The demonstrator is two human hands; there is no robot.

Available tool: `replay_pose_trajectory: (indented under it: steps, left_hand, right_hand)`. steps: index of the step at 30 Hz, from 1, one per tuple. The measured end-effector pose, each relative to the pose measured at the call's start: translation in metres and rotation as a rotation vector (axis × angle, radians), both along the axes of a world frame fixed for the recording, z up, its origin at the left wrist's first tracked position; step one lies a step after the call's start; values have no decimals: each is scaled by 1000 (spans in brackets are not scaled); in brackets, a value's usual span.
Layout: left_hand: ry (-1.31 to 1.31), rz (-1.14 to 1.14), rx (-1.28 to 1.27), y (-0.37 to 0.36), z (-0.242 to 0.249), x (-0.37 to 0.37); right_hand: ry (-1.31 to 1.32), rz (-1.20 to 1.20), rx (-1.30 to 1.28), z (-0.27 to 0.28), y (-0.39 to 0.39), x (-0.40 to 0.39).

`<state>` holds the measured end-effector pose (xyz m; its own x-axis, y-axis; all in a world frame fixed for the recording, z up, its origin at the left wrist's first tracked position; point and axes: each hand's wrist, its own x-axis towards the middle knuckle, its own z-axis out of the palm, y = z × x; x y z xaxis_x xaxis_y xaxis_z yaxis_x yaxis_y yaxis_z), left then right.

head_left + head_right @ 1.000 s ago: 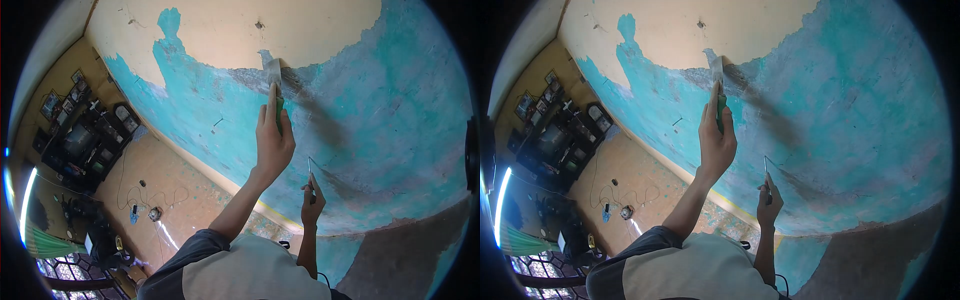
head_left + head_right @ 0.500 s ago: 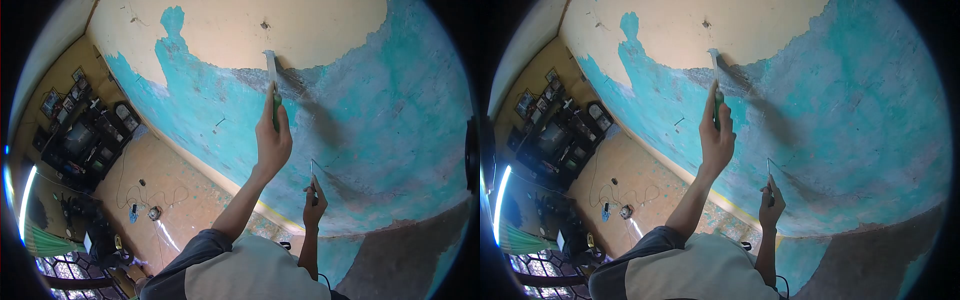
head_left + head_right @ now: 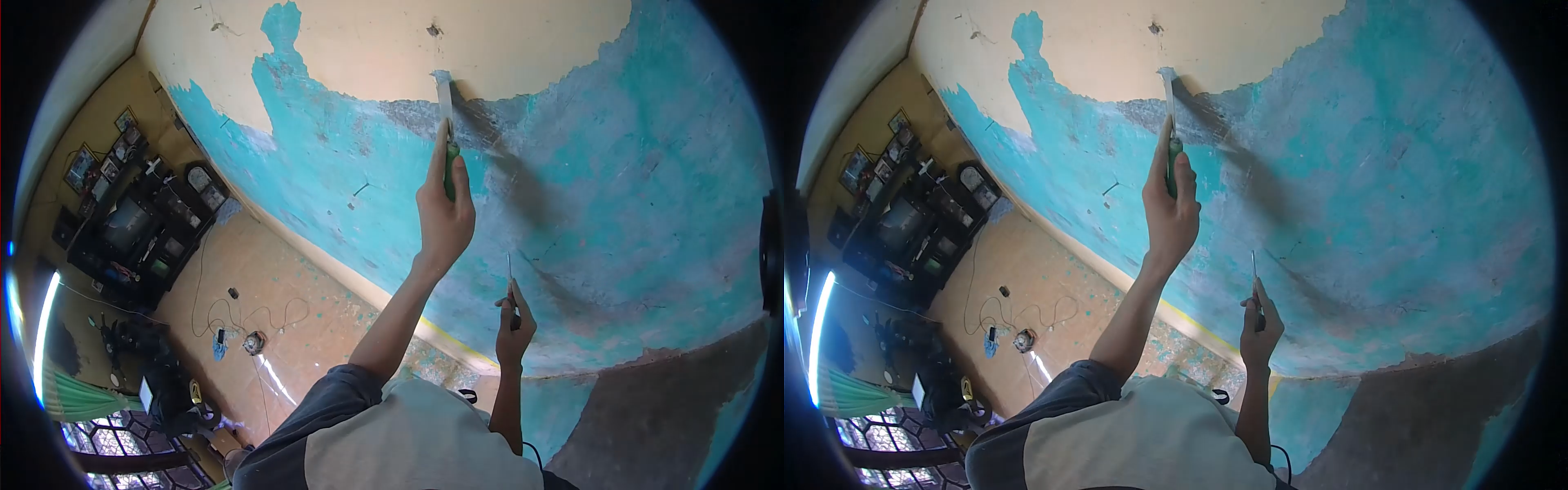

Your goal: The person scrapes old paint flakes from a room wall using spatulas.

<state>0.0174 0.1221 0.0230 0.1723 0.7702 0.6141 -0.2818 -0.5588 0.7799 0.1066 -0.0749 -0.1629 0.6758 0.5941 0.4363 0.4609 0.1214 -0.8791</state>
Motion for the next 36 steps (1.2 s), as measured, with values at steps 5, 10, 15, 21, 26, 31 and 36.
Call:
replay_pose_trajectory:
  steps: [5,10,15,21,26,31,36]
  left_hand:
    - [-15,29,65,7,0,2]
    - [10,55,64,7,3,1]
    - [31,-1,19,5,11,-4]
    - [38,22,28,6,3,-7]
    - [-20,11,25,21,24,-6]
    - [44,24,38,12,12,-8]
    - [-13,51,60,19,11,-3]
  right_hand:
    - [-5,3,-18,2,-1,-3]
    - [21,-4,-57,1,-7,-5]
    - [24,-5,-38,1,-7,-8]
    - [16,-7,-13,-2,-2,-11]
    - [-15,8,-10,-2,0,-9]
    - [34,8,-50,4,2,-12]
    - [-41,9,-30,3,9,-5]
